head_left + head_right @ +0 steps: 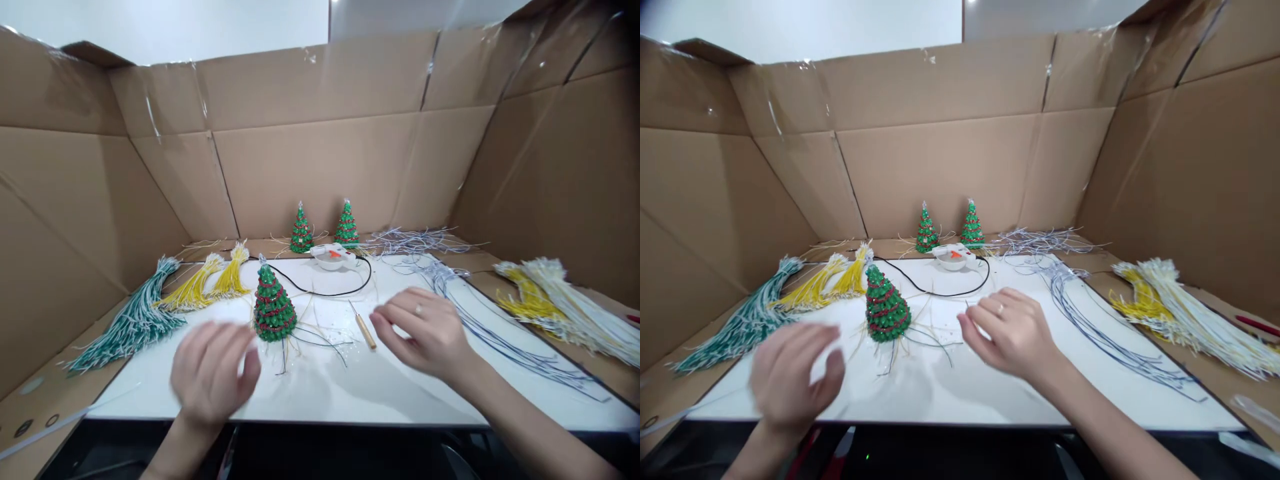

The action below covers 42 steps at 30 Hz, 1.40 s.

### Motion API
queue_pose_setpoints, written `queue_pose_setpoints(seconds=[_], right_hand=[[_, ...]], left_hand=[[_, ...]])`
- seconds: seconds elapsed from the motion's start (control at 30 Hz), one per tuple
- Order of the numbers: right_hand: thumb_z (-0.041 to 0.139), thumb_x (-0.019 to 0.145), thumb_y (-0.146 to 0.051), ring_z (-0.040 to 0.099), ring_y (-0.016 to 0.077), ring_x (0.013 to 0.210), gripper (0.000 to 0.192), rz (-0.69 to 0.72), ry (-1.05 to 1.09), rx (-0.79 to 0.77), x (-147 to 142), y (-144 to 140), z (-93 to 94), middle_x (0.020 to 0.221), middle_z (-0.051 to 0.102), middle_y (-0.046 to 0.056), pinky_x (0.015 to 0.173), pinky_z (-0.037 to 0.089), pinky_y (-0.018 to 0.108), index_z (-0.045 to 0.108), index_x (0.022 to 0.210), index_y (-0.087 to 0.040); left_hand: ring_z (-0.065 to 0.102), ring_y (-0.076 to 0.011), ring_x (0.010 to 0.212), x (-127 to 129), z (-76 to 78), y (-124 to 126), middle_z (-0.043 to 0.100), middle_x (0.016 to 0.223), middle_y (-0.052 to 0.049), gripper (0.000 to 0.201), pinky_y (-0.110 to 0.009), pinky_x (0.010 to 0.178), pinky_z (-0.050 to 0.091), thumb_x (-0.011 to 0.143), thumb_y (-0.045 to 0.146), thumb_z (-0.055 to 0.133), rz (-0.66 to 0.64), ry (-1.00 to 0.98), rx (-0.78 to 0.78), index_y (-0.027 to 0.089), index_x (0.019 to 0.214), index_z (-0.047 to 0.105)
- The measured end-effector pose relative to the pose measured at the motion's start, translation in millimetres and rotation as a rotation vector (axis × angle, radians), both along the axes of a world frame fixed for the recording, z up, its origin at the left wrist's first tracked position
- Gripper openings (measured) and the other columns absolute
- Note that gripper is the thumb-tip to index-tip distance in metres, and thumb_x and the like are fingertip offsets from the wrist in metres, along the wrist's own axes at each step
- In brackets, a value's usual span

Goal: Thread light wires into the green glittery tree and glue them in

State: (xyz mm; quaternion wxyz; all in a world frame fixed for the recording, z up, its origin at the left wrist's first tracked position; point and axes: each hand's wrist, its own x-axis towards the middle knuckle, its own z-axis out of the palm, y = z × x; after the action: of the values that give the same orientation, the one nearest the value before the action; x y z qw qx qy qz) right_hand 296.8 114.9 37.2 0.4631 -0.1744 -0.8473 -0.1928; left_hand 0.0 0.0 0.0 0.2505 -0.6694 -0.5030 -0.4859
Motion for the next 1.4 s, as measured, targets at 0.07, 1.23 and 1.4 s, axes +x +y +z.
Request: queue_pose_setpoints(seconds=[0.07,1.23,1.4], right_hand=[[0.05,0.096,-0.02,0.047,0.0117,0.046,0.038,-0.052,-0.009,-0.072,-17.7,29.3,-9.4,0.049,0.054,-0.002,0.055,0.037,0.028,0.052,0.058,-0.021],[0.084,0.06,-0.067,0.047,0.0328,0.139,0.116,0.847,0.31,-1.562,-39.4,41.3,-33.8,0.156,0.043,0.01,0.113,0.041,0.049,0.028,0.156,-0.032],[0.087,0.061,-0.057,0.057,0.0343,0.129,0.102,0.746,0.395,-1.62,-42.0,43.9,-49.5,0.142,0.058,0.014,0.107,0.048,0.048,0.041,0.146,-0.025]], left_hand=[[0.064,-0.0289,0.109,0.3,8.8,42.4,0.071,0.109,-0.009,0.027,-0.047,0.1,0.047,0.089,0.029,0.063,0.093,-0.036,-0.029,0.027,0.116,0.063],[0.059,-0.0121,0.064,116.6,72.6,129.4,0.061,0.068,0.003,0.016,-0.024,0.061,0.044,0.089,0.03,0.054,-0.56,-0.716,-0.597,0.02,0.078,0.047],[0.066,-0.0174,0.088,97.0,61.5,140.0,0.07,0.09,-0.004,0.028,-0.028,0.077,0.049,0.097,0.045,0.043,-0.59,-0.607,-0.668,0.02,0.094,0.054]])
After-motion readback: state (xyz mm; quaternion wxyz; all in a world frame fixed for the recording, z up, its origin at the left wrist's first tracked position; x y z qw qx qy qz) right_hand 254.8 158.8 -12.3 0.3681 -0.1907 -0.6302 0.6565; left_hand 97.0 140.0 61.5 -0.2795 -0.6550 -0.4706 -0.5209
